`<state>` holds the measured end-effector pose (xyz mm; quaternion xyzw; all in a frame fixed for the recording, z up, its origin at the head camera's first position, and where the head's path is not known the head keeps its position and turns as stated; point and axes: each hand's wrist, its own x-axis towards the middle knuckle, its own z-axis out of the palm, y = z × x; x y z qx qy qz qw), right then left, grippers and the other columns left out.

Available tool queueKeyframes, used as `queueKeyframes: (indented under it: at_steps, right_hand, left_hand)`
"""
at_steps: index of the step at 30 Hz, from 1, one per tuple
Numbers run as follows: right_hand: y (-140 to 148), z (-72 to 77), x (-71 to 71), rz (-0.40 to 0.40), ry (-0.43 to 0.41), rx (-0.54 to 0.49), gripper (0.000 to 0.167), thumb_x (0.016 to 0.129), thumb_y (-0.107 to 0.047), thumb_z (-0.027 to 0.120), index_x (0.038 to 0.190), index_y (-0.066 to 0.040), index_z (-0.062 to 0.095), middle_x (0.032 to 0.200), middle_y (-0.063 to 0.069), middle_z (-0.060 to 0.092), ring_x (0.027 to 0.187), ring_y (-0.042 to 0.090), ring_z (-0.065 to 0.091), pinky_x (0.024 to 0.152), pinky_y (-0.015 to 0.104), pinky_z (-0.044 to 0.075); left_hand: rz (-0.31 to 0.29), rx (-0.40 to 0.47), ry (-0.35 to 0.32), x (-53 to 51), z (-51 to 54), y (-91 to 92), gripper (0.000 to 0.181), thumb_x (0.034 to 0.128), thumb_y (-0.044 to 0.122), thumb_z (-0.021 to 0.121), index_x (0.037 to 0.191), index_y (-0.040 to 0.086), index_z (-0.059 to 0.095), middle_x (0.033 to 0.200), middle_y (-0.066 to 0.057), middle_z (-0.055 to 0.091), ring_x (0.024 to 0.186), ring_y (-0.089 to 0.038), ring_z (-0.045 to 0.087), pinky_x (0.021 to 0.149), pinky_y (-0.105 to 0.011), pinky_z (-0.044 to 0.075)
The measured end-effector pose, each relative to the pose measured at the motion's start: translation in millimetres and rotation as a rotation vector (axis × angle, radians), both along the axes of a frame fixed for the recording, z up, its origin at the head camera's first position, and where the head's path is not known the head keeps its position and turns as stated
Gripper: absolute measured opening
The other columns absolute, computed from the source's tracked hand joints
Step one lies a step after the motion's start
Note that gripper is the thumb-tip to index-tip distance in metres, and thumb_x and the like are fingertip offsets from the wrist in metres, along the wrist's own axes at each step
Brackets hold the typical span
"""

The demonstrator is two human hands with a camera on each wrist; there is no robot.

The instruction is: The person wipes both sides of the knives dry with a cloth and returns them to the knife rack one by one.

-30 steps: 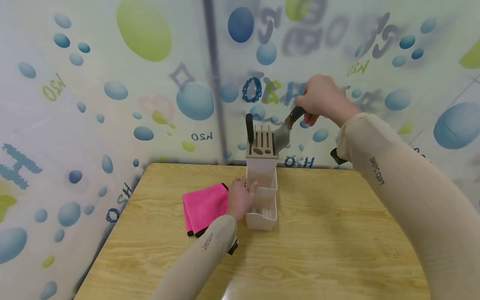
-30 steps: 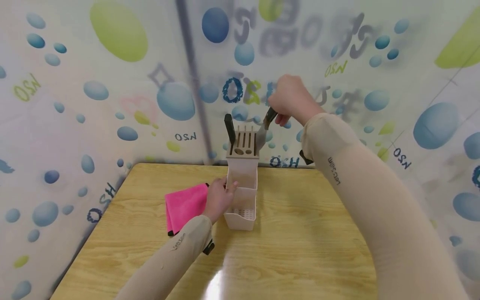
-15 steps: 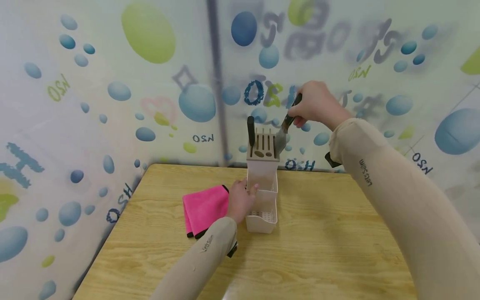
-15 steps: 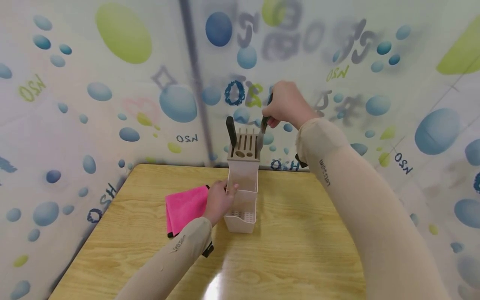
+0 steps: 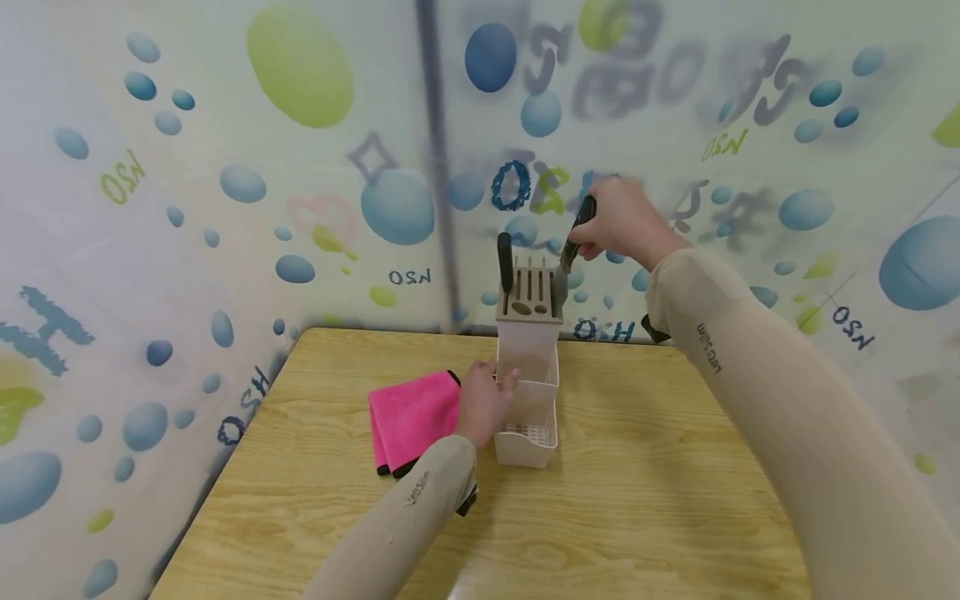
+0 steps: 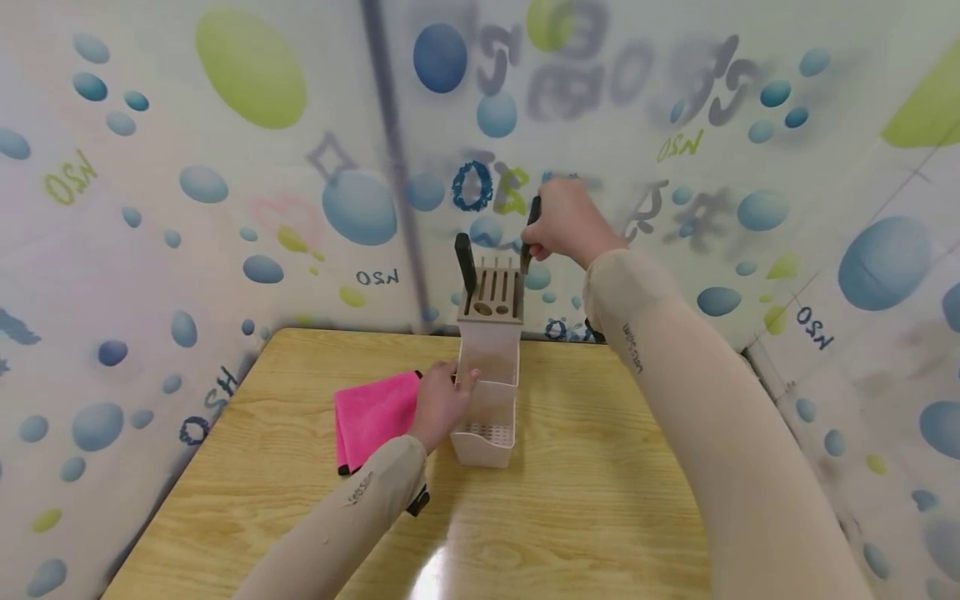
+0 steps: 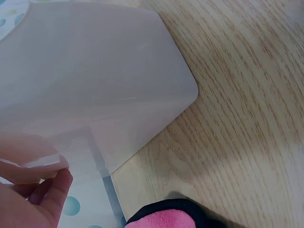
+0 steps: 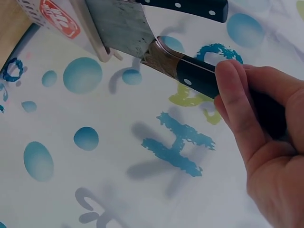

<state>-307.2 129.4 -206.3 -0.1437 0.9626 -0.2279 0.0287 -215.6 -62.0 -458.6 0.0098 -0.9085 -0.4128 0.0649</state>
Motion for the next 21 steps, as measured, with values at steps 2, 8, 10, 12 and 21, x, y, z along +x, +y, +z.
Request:
queueKeyframes:
  at_steps: [2, 8, 10, 12, 21]
  right_hand:
    - [-1.5, -3.7, -1.6, -0.003, 0.0, -0.011, 0.028, 0.099, -0.015, 0.067, 0.115, 0.005, 0.058, 0.078, 0.011, 0.075, 0.065, 0.016, 0.074, 0.089, 0.047, 0.061]
    - [-6.4, -10.6, -5.4, -0.015, -0.01, -0.027, 0.028, 0.099, -0.017, 0.067, 0.115, 0.005, 0.057, 0.079, 0.012, 0.075, 0.066, 0.017, 0.074, 0.086, 0.045, 0.061]
    - [-7.8, -12.6, -6.7, -0.019, -0.011, -0.027, 0.029, 0.099, -0.017, 0.067, 0.116, 0.004, 0.057, 0.08, 0.012, 0.075, 0.067, 0.017, 0.074, 0.086, 0.045, 0.061]
    - [-8.6, -15.1, -8.5, -0.024, -0.012, -0.021, 0.03, 0.1, -0.017, 0.067, 0.118, 0.005, 0.057, 0.081, 0.013, 0.075, 0.067, 0.017, 0.074, 0.087, 0.045, 0.061]
    - [-14.0, -30.6, -18.2, -0.027, 0.01, -0.024, 0.031, 0.1, -0.017, 0.068, 0.12, 0.005, 0.059, 0.08, 0.013, 0.075, 0.061, 0.014, 0.073, 0.083, 0.042, 0.063]
  left_hand:
    - [0.002, -0.006, -0.002, -0.1, -0.4, 0.3, 0.051, 0.1037, 0.03, 0.064, 0.141, -0.005, 0.06, 0.119, -0.024, 0.064, 0.109, -0.037, 0.064, 0.097, -0.051, 0.056]
    - [0.007, 0.004, -0.022, 0.1, 0.8, 1.1, 0.052, 0.1036, 0.031, 0.064, 0.141, -0.005, 0.059, 0.119, -0.023, 0.063, 0.109, -0.036, 0.063, 0.097, -0.05, 0.057]
    - [0.01, 0.0, -0.034, 0.3, 1.4, 1.5, 0.053, 0.1038, 0.031, 0.064, 0.142, -0.005, 0.058, 0.121, -0.023, 0.063, 0.111, -0.036, 0.063, 0.098, -0.05, 0.056]
    - [0.01, -0.001, -0.038, 0.4, 1.8, 1.8, 0.054, 0.1039, 0.032, 0.064, 0.143, -0.005, 0.058, 0.121, -0.023, 0.063, 0.111, -0.036, 0.063, 0.098, -0.05, 0.056]
    - [0.009, 0.014, -0.027, 1.4, 1.3, 1.2, 0.053, 0.1037, 0.03, 0.064, 0.143, -0.004, 0.058, 0.119, -0.023, 0.063, 0.109, -0.035, 0.062, 0.097, -0.05, 0.056]
